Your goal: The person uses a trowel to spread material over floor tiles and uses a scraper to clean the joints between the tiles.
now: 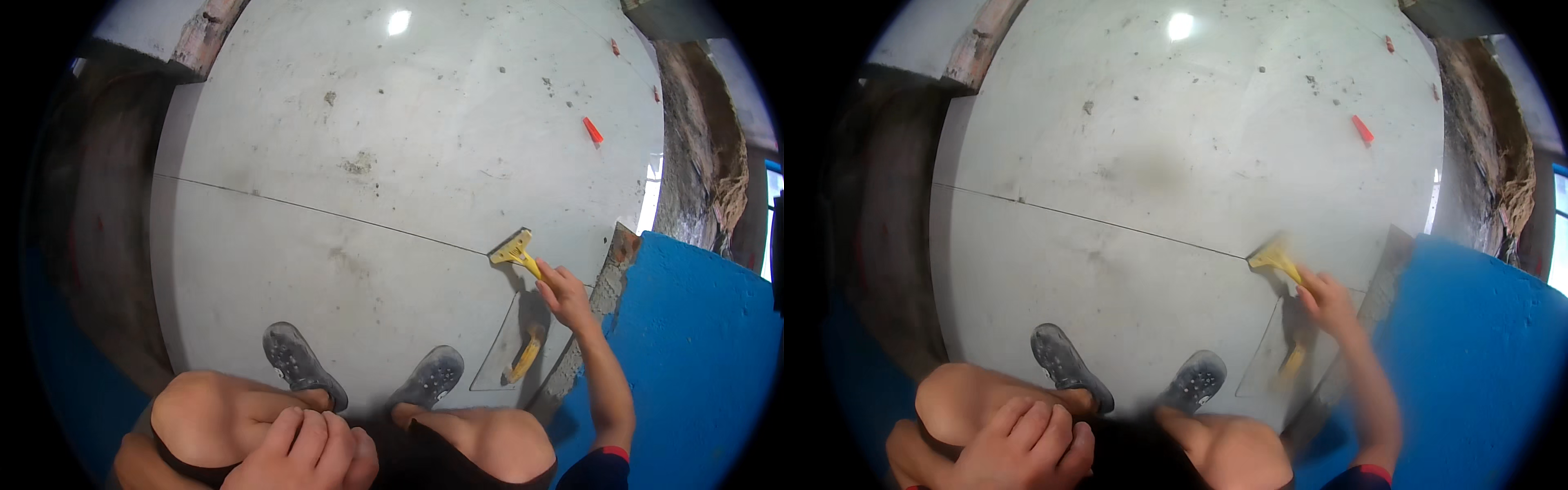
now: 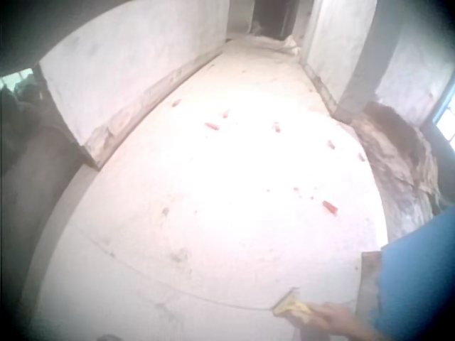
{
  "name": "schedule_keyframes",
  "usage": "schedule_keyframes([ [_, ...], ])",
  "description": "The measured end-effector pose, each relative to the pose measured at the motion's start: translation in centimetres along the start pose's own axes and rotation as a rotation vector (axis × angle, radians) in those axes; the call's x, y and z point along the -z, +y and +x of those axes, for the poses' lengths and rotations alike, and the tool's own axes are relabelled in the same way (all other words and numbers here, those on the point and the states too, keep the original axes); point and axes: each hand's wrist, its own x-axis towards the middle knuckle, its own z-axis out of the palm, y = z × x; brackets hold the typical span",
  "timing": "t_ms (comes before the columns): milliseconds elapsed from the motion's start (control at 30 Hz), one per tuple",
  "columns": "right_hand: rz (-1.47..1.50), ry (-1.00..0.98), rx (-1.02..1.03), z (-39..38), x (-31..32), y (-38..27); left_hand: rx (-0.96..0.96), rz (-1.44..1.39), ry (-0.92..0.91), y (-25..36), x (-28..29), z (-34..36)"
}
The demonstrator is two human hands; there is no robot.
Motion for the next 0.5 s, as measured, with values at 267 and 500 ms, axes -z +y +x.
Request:
schedule_keyframes([
  [267,-0.095,-0.013,0.032,0.0,0.3,1.5,-0.008,0.031,-0.021,0.2,0.0,0.3],
  [500,-0.141,0.011,0.162,3.4,-2.5,-2.8,-0.003,0.109,-0.051,1.6,1.2,0.6],
])
